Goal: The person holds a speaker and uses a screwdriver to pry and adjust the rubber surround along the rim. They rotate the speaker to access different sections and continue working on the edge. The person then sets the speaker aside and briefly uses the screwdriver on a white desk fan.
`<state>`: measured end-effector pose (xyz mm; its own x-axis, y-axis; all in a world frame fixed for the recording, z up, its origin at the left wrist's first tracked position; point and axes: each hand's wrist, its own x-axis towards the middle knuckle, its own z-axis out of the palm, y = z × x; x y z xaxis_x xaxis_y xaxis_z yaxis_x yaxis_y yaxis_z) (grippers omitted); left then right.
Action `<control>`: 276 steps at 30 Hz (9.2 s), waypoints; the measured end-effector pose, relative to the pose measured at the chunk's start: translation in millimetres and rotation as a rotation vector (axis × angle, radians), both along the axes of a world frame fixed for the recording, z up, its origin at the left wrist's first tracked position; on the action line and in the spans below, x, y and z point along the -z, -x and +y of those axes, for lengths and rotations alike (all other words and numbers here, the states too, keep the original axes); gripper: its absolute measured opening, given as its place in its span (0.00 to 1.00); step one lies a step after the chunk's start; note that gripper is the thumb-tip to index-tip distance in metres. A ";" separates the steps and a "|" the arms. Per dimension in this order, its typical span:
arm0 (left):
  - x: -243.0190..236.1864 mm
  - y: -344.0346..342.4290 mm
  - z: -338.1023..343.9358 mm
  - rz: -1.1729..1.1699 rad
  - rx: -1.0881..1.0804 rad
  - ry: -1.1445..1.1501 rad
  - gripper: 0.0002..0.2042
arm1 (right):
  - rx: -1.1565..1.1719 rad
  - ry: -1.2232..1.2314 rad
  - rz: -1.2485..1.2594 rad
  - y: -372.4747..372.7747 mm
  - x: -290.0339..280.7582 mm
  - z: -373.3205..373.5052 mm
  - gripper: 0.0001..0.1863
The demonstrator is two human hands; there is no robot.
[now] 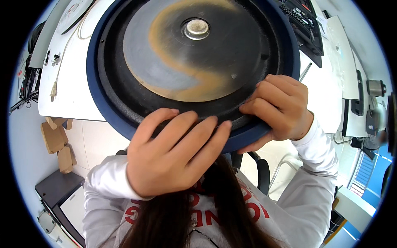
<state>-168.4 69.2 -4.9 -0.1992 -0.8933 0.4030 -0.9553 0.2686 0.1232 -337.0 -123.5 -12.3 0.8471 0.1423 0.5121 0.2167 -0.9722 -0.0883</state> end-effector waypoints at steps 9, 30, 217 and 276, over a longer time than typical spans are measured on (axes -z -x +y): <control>-1.3 -2.0 -9.8 0.148 0.042 -0.064 0.21 | -0.001 -0.044 -0.028 2.1 5.6 -2.4 0.35; -12.0 0.8 -15.4 0.208 0.026 -0.124 0.17 | 0.626 -0.048 -0.093 59.9 -50.9 -27.1 0.18; 6.6 10.9 -10.5 0.295 -0.067 0.051 0.17 | 0.097 -0.726 0.741 -16.9 -69.6 -20.9 0.09; 4.1 -1.1 -11.3 0.300 0.030 -0.018 0.17 | 0.240 -0.454 0.058 19.7 -5.6 22.3 0.07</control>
